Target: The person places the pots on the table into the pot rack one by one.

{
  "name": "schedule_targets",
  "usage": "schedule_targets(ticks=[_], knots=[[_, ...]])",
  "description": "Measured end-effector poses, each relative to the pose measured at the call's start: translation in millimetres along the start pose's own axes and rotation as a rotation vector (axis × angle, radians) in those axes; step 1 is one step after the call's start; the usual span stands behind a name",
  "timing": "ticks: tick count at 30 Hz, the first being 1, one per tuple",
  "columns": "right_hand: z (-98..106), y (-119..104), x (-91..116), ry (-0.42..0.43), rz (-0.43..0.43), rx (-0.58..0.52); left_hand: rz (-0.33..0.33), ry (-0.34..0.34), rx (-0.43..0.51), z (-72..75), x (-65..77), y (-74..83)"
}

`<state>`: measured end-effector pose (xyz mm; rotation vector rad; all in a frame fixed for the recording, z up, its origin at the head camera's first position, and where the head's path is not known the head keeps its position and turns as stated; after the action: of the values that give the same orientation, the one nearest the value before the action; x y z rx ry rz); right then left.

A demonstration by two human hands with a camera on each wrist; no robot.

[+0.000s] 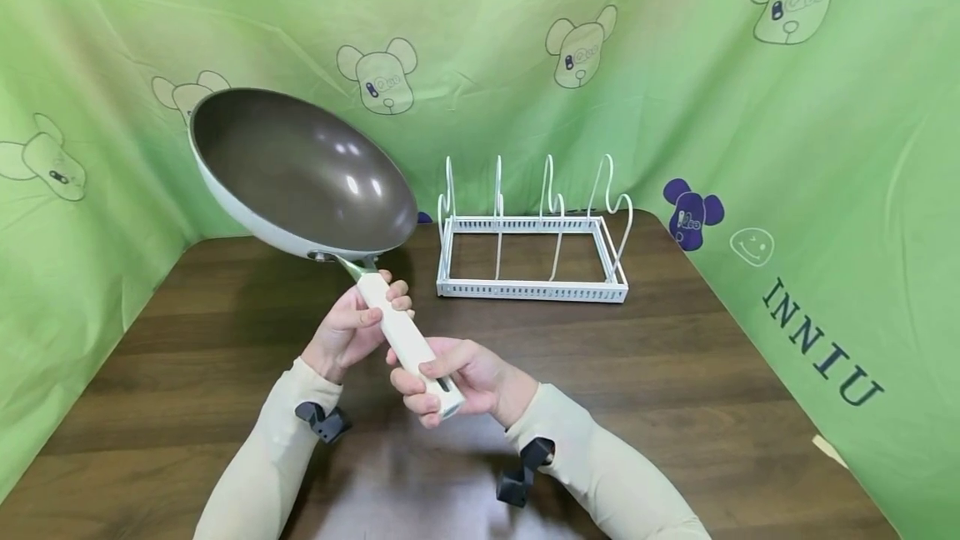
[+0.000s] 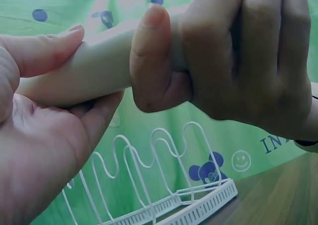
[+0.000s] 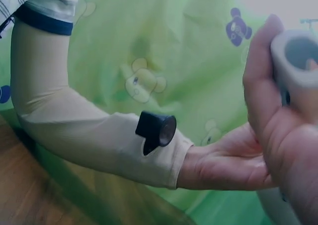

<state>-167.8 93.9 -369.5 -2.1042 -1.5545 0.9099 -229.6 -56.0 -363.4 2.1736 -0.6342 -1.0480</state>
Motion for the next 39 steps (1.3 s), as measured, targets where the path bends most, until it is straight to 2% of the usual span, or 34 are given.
schedule_targets(ticks=[6,9,20,27,39], knots=[[-9,1,-5,0.150,0.050,0.062,0.001,-0.005,-0.033,-2.7,-1.1,4.1],[-12,2,-8,0.182,0.071,0.057,-0.009,-0.005,-0.035,-3.6,-1.0,6.8],[-12,-1,-8,0.103,0.091,-0.008,0.004,0.020,-0.089,-8.0,-6.9,11.7],[-12,-6,-3,0.086,0.109,0.040,-0.023,-0.007,-0.130,-12.3,-17.9,13.6],[-21,-11,5,0.090,0.141,0.122,-0.052,-0.059,-0.121,-20.4,-33.1,9.2]])
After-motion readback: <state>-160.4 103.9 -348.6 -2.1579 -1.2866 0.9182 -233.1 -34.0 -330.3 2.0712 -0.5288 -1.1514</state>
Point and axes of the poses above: each hand's wrist, its own x-axis away from the middle knuckle, its own z-axis out of the back of the hand, y = z × x, the point moved 3 cm from there along -x, towards the middle knuckle, and after that the axes turned 8 degrees about -x, right-handed, at the moved point
